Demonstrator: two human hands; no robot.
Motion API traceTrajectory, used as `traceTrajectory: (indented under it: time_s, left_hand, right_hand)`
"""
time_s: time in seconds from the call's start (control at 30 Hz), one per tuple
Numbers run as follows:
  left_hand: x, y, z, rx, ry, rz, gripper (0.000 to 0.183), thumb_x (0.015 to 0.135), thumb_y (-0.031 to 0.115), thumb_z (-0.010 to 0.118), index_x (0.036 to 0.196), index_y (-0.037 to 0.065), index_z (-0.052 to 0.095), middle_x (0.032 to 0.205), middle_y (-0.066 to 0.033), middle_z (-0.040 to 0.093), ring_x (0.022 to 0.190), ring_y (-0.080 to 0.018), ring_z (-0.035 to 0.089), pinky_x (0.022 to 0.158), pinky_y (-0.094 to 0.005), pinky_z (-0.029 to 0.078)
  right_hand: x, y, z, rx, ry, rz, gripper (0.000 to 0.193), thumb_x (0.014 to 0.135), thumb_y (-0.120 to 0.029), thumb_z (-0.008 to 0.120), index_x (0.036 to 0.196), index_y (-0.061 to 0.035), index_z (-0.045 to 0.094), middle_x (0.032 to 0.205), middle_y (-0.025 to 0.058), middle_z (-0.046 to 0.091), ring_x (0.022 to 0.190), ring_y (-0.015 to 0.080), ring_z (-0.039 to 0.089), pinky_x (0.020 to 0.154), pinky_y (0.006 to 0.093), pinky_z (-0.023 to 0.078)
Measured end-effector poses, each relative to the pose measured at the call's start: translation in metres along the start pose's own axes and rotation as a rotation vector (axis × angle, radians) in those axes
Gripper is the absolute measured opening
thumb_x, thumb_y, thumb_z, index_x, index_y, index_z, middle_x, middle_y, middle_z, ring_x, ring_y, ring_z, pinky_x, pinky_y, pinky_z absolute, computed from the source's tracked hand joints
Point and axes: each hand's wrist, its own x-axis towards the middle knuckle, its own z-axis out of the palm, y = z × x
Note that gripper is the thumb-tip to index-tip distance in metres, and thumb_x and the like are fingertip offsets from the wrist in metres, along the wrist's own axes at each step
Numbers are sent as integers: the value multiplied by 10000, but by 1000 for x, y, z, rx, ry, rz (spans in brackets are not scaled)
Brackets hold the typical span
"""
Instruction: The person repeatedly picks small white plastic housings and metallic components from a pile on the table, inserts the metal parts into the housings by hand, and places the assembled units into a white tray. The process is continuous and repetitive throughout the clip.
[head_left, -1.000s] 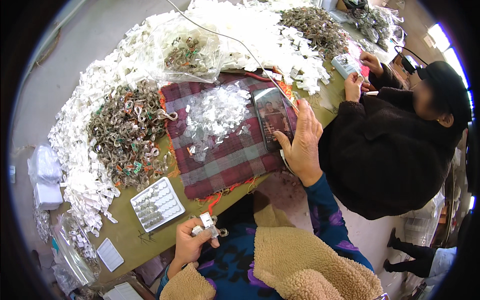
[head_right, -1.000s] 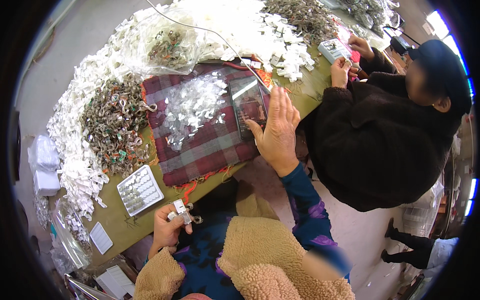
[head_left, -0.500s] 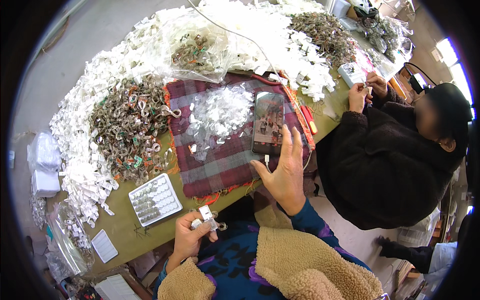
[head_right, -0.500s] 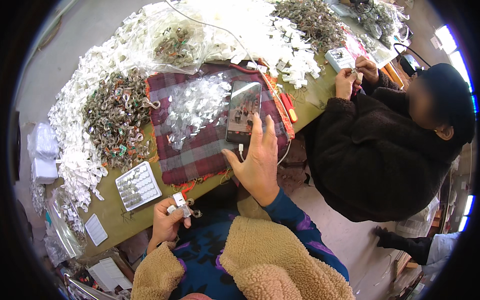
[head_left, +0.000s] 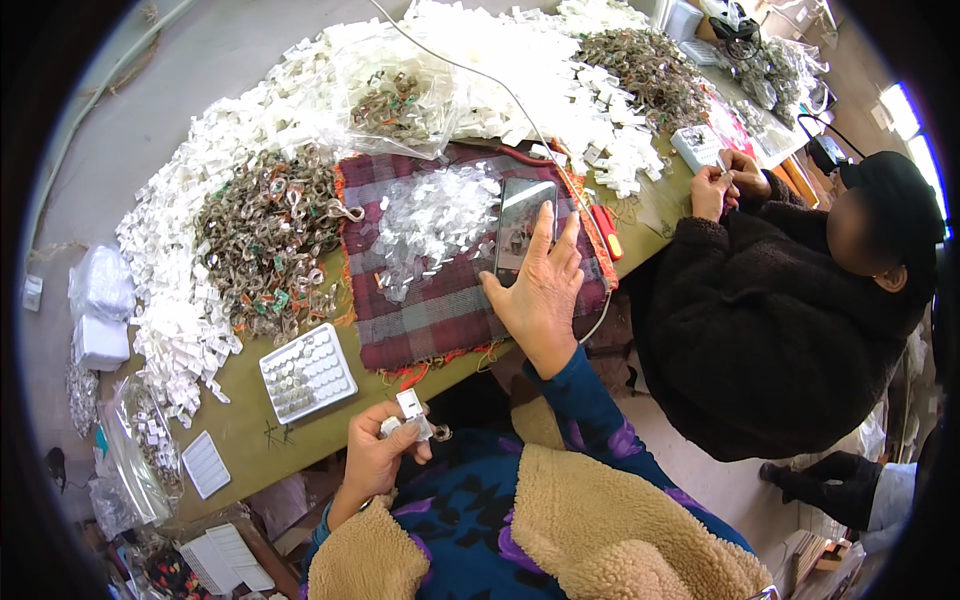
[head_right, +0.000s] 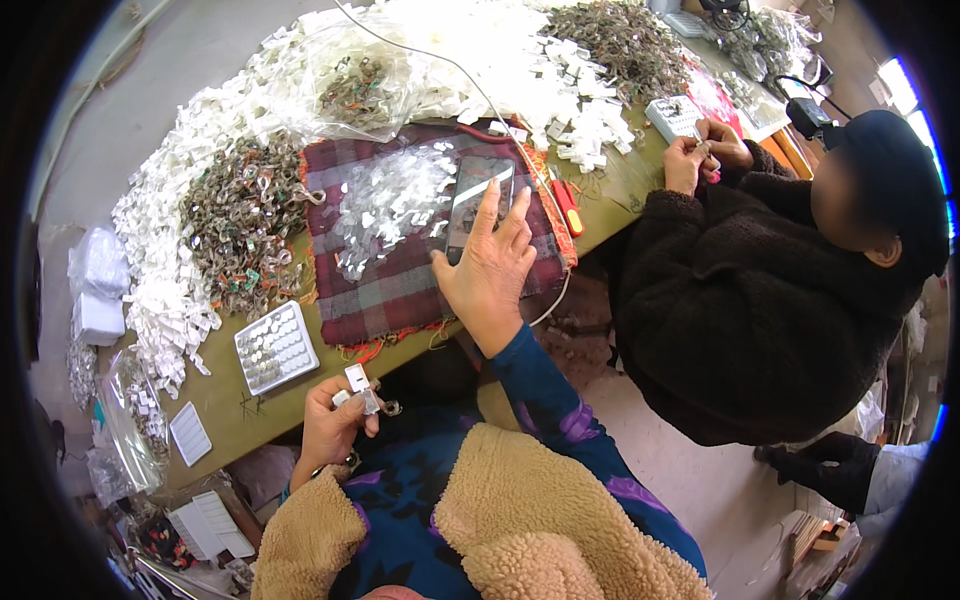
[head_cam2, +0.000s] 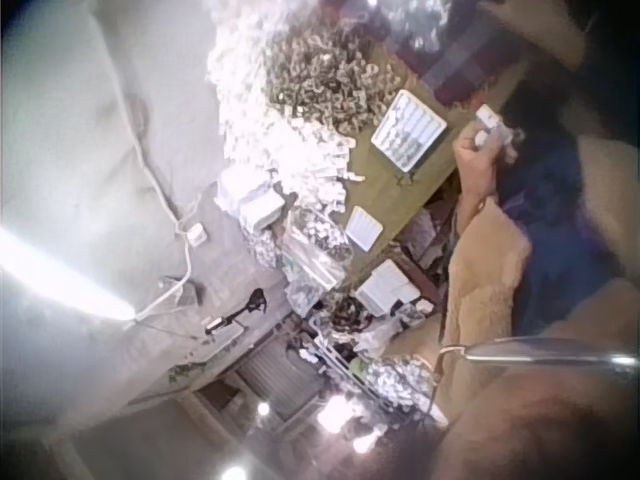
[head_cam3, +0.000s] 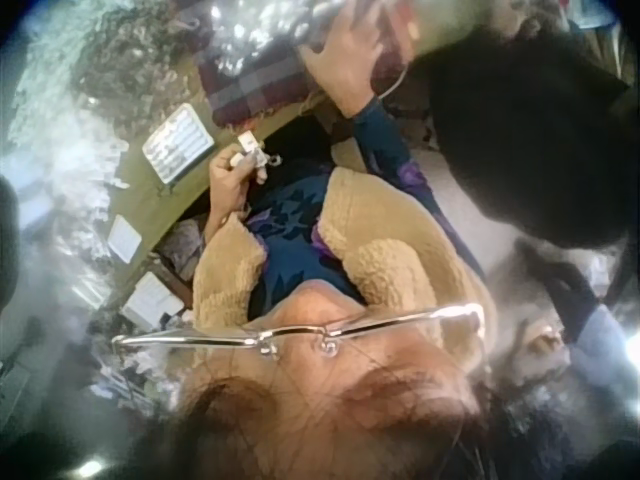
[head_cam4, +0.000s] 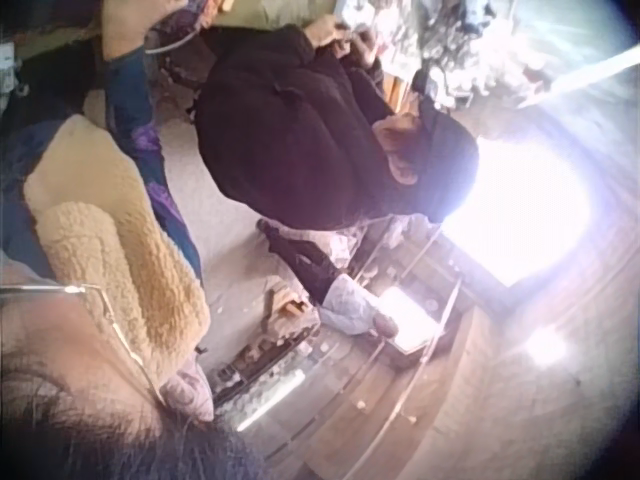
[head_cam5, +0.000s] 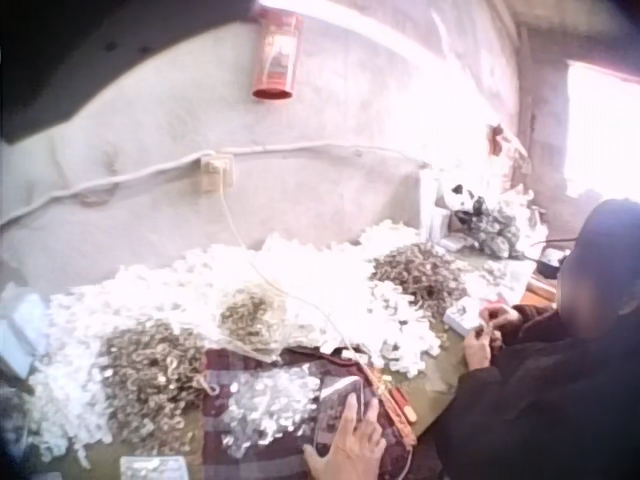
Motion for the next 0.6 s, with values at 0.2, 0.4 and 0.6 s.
traceTrajectory:
  time_s: [0.2, 0.4, 0.6]
  left_hand:
    - [-5, -3, -1, 46, 4, -18, 238, 892, 122, 722, 1045, -40, 638, 883, -176, 703, 620, -192, 664, 531, -285, 546]
    - [-16, -3, -12, 49, 46, -34, 194, 900, 83, 703, 1035, -46, 649, 879, -157, 707, 641, -183, 676, 546, -282, 558]
    - [-22, -4, -15, 12, 66, 21, 220, 902, 81, 695, 1061, -59, 633, 888, -172, 707, 635, -186, 670, 538, -274, 546]
  right_hand:
    - [0, 8, 0, 74, 23, 41, 1085, 645, -215, 791, 1524, -4, 192, 1535, 342, 136, 1236, 465, 398, 1033, 500, 375]
    - [-21, 14, -15, 90, -16, 77, 1062, 707, -208, 795, 1524, 11, 153, 1535, 349, 121, 1266, 493, 370, 1065, 525, 340]
    - [-46, 10, -42, 181, -45, 3, 1021, 759, -284, 812, 1515, 17, 196, 1515, 357, 188, 1297, 490, 367, 1060, 544, 315]
